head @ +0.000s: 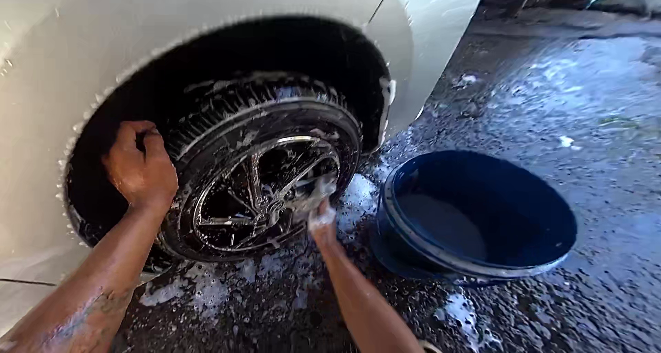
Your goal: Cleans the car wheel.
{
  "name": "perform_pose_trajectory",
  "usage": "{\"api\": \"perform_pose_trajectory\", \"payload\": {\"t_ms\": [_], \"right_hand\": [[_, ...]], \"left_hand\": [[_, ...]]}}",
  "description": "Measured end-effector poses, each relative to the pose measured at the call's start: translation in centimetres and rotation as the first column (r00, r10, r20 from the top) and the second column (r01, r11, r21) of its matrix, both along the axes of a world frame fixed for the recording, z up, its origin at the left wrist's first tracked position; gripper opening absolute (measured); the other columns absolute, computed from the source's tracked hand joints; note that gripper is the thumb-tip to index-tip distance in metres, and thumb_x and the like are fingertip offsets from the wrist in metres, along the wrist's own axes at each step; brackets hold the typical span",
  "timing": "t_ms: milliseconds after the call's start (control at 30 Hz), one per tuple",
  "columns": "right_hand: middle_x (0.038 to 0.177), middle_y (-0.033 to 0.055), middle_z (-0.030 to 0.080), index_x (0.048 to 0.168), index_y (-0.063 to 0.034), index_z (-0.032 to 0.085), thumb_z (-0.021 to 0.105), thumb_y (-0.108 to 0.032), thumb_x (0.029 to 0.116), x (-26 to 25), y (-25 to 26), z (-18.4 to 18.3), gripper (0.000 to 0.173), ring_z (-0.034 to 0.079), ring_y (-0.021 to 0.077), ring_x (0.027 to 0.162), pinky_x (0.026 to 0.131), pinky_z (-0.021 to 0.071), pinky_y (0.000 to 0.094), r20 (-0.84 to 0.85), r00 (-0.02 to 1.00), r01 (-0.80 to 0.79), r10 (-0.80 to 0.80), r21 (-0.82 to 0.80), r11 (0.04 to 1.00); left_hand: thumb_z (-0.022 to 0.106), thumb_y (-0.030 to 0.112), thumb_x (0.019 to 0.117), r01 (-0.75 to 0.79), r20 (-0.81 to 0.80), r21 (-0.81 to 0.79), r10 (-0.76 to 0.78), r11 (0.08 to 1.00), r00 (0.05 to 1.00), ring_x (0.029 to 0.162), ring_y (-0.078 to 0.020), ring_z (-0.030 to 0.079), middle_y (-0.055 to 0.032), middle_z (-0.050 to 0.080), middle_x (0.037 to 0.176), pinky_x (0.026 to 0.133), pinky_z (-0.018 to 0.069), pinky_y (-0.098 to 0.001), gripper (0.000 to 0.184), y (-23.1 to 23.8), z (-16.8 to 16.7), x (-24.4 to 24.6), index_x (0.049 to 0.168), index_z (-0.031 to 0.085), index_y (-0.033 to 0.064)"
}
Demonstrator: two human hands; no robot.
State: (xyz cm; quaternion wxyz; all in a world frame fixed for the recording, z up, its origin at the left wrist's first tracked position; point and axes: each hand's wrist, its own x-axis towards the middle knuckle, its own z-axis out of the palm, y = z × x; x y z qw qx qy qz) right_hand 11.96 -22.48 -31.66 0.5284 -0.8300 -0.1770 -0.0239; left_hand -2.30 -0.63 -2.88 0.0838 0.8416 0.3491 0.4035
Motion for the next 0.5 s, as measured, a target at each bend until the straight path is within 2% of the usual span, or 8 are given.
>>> {"api": "perform_pose_trajectory", "payload": {"t_ms": [100,167,267,300,333,367,433,500], "right_hand": [[0.114,0.0284,0.070,0.131,0.0026,0.061,0.048,-0.024,0.1059,3.0,-2.1,-2.4,0.039,0.069,0.0464,0.106,0.089,0.0541,0.0654,-0.113,0.994,-0.040,-0.002,-0.376,0.926],[0.110,0.0273,0.071,0.124,-0.0013,0.067,0.046,-0.029,0.1078,3.8,-4.2,-4.9,0.038,0.070,0.0471,0.101,0.083,0.0552,0.0670,-0.036,0.997,-0.071,0.061,-0.474,0.878],[0.100,0.0217,0.074,0.115,-0.0074,0.072,0.057,-0.025,0.1027,5.4,-5.2,-2.7,0.026,0.073,0.0430,0.092,0.075,0.0569,0.0646,0.143,0.978,-0.046,0.153,-0.565,0.824],[0.100,0.0199,0.075,0.116,-0.0110,0.073,0.061,-0.023,0.1003,6.6,-5.3,-1.4,0.024,0.073,0.0422,0.090,0.073,0.0572,0.0641,0.226,0.957,-0.019,0.184,-0.581,0.813],[0.104,0.0192,0.075,0.125,-0.0161,0.073,0.064,-0.023,0.0987,7.9,-5.3,-0.2,0.029,0.072,0.0427,0.092,0.073,0.0565,0.0648,0.264,0.943,-0.002,0.200,-0.599,0.801],[0.111,0.0187,0.074,0.130,-0.0193,0.071,0.065,-0.022,0.0979,8.7,-5.1,0.0,0.033,0.071,0.0430,0.098,0.076,0.0561,0.0655,0.268,0.942,0.002,0.203,-0.609,0.793],[0.114,0.0217,0.072,0.138,-0.0155,0.063,0.061,-0.026,0.0997,7.7,-3.8,-1.7,0.040,0.071,0.0438,0.100,0.077,0.0562,0.0674,0.178,0.975,-0.024,0.135,-0.516,0.856],[0.124,0.0257,0.067,0.153,-0.0089,0.043,0.053,-0.026,0.1053,4.2,-1.0,-2.9,0.052,0.070,0.0393,0.105,0.086,0.0574,0.0625,-0.132,0.991,-0.040,0.019,-0.161,0.986]], "left_hand": [[0.041,0.031,0.1052,0.026,-0.016,0.015,-0.026,1.000,1.000,0.113,-0.0200,0.067,-0.0115,0.072,0.120,0.099,0.0501,-0.0446,0.039,0.0,0.0,0.0,0.128,0.067,0.0133],[0.041,0.031,0.1055,0.038,-0.015,0.013,-0.038,0.999,0.999,0.113,-0.0206,0.067,-0.0123,0.071,0.119,0.098,0.0501,-0.0447,0.039,0.0,0.0,0.0,0.128,0.066,0.0120],[0.042,0.033,0.1057,0.032,-0.001,0.033,-0.032,0.999,0.999,0.114,-0.0207,0.067,-0.0107,0.071,0.121,0.099,0.0513,-0.0461,0.037,0.5,-0.1,-0.1,0.127,0.067,0.0143],[0.043,0.034,0.1057,0.036,0.011,0.036,-0.037,0.999,0.999,0.114,-0.0214,0.067,-0.0111,0.071,0.121,0.098,0.0515,-0.0471,0.038,0.6,-0.2,0.1,0.126,0.068,0.0144],[0.043,0.034,0.1055,0.043,0.023,0.038,-0.044,0.998,0.999,0.114,-0.0227,0.067,-0.0121,0.071,0.121,0.098,0.0511,-0.0484,0.038,0.6,-0.3,0.3,0.126,0.068,0.0135],[0.042,0.034,0.1051,0.044,0.028,0.031,-0.045,0.999,0.999,0.114,-0.0235,0.067,-0.0129,0.071,0.121,0.098,0.0499,-0.0492,0.038,0.6,-0.3,0.3,0.125,0.067,0.0127],[0.042,0.034,0.1045,0.036,0.025,0.028,-0.037,0.999,0.999,0.113,-0.0232,0.067,-0.0125,0.071,0.120,0.098,0.0495,-0.0485,0.039,0.6,-0.4,0.2,0.124,0.068,0.0130],[0.042,0.035,0.1043,0.032,0.026,0.020,-0.033,0.999,0.999,0.114,-0.0225,0.067,-0.0118,0.071,0.120,0.098,0.0496,-0.0480,0.038,0.5,-0.5,0.1,0.124,0.068,0.0142]]}}
